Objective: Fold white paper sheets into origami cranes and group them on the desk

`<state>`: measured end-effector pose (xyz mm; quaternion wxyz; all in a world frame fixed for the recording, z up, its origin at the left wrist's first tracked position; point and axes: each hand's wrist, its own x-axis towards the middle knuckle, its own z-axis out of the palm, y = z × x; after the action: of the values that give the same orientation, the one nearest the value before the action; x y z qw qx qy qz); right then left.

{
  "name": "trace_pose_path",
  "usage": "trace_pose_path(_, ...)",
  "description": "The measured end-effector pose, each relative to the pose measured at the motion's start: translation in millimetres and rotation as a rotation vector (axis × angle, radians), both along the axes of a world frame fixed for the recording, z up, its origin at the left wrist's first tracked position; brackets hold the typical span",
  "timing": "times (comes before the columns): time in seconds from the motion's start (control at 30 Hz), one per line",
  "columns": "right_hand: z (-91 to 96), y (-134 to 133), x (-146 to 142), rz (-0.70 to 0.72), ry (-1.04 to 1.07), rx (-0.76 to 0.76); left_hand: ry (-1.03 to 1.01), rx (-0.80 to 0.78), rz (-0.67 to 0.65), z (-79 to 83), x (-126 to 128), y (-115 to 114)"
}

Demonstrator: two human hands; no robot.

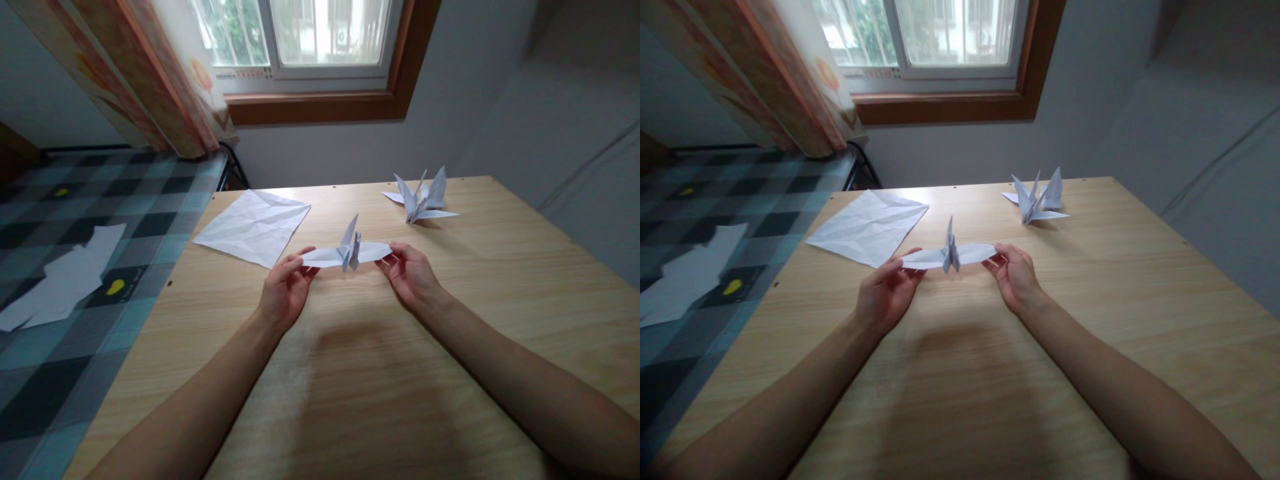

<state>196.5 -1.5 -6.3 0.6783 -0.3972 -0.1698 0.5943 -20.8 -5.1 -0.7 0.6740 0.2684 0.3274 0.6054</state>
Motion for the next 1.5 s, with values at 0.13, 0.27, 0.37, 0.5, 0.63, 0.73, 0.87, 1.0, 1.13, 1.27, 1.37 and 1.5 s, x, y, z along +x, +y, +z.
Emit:
trace_pose_path(0.13,-1.2,1,3,0.003,-0.029,0.004,-0.007,-0.013,0.005,-0.1,-1,1)
trace_pose_path(0.27,-4.5,3,6,-0.009,-0.047,0.002,-0.020,-0.031,0.001,0.0,-1,1)
trace_pose_path(0.37,-5.8,4,7,-0.012,-0.048,0.001,-0.013,-0.031,0.004,-0.4,-1,1)
trace_pose_path(0.5,-2.5,0,5,0.022,-0.082,0.023,0.000,-0.015,0.005,-0.4,0,1)
trace_pose_path(0.63,1.5,-2,5,0.074,-0.132,0.015,0.027,-0.012,0.004,1.5,2,1)
trace_pose_path(0.73,0.9,1,8,0.096,-0.167,0.005,0.012,-0.037,-0.006,2.8,1,0)
trace_pose_path(0.87,-1.6,8,18,0.038,-0.158,-0.001,0.016,-0.068,-0.021,2.6,-1,-1)
trace_pose_path(1.0,0.8,20,34,-0.110,-0.096,-0.027,0.060,-0.055,-0.026,1.8,-2,-1)
trace_pose_path(1.13,5.2,30,53,-0.252,-0.009,-0.110,0.064,-0.047,-0.025,2.0,-1,-1)
trace_pose_path(1.27,3.7,37,67,-0.296,0.002,-0.121,0.049,-0.053,-0.024,2.0,-1,-2)
trace_pose_path(1.37,-0.3,41,73,-0.324,-0.021,-0.121,0.057,-0.049,-0.024,1.1,-1,-1)
trace_pose_path(1.5,-4.5,44,78,-0.283,-0.078,-0.095,0.092,-0.020,-0.028,0.1,0,-2)
